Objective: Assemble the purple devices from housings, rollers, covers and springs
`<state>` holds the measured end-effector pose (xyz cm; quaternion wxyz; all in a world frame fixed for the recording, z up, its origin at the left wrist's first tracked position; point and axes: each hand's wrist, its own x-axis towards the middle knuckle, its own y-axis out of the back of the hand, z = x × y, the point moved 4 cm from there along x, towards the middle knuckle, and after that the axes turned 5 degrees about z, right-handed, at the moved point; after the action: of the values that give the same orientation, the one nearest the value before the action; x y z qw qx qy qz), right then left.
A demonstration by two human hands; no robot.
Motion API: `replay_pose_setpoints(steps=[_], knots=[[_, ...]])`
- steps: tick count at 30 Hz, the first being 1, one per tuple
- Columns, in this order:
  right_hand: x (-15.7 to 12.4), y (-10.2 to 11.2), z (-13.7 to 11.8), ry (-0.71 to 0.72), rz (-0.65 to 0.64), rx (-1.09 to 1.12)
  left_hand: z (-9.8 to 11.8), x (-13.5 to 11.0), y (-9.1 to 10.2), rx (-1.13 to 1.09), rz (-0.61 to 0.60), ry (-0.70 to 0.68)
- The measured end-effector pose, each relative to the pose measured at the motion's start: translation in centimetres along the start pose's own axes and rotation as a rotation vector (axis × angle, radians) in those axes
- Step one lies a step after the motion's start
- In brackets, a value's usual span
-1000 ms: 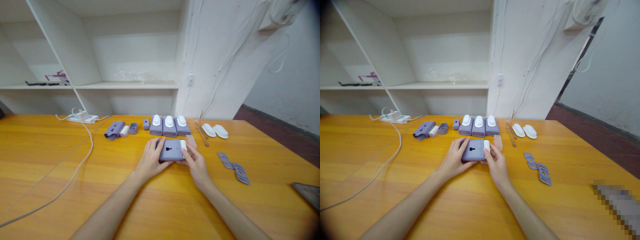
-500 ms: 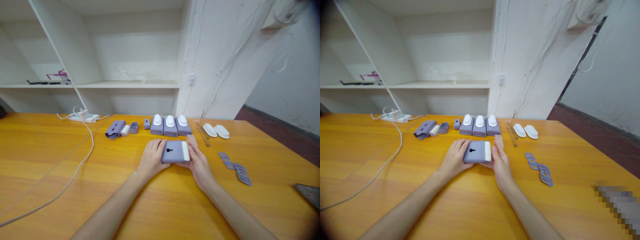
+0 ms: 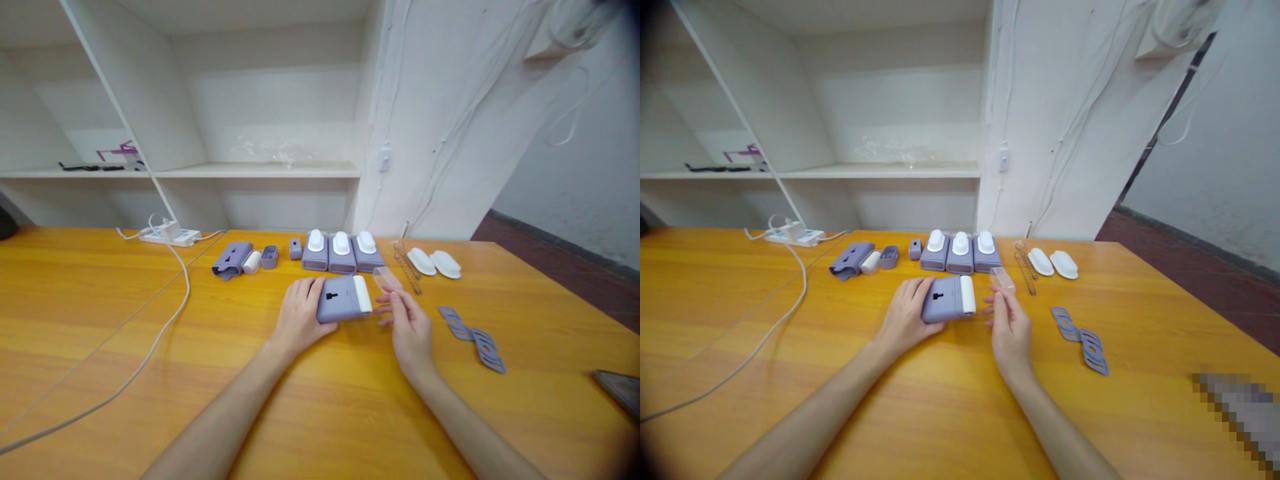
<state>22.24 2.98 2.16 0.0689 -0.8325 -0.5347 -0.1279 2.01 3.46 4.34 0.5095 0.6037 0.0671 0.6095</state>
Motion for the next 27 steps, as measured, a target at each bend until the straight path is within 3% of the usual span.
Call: replay_pose_setpoints(steps=[3,5,12,18,20,24,27], knots=[[1.3,1.2,-0.6,0.352,0.128,-0.367,0.0,0.0,0.1,0.003,0.005,0.004],[2.1,1.3,-0.1,0.458,0.131,-0.557,0.0,0.0,0.1,0.012,-0.003,0.007],[3.1,0.7,2.6,0.386,0.011,-0.886,0.0,0.0,0.0,0.051,-0.031,0.021],[2.6,1.8,0.7,0.460,0.260,-0.835,0.0,0.0,-0.1,0.060,-0.027,0.025],[2.3,1.4,0.5,0.492,0.170,-0.821,0.0,0.0,-0.1,0.071,-0.027,0.027],[1.7,-0.2,0.8,0.510,-0.209,-0.801,-0.1,0.0,-0.1,0.091,-0.020,0.041],[1.0,-0.7,0.6,0.569,-0.384,-0.788,-0.3,0.0,0.1,0.113,-0.005,0.072]])
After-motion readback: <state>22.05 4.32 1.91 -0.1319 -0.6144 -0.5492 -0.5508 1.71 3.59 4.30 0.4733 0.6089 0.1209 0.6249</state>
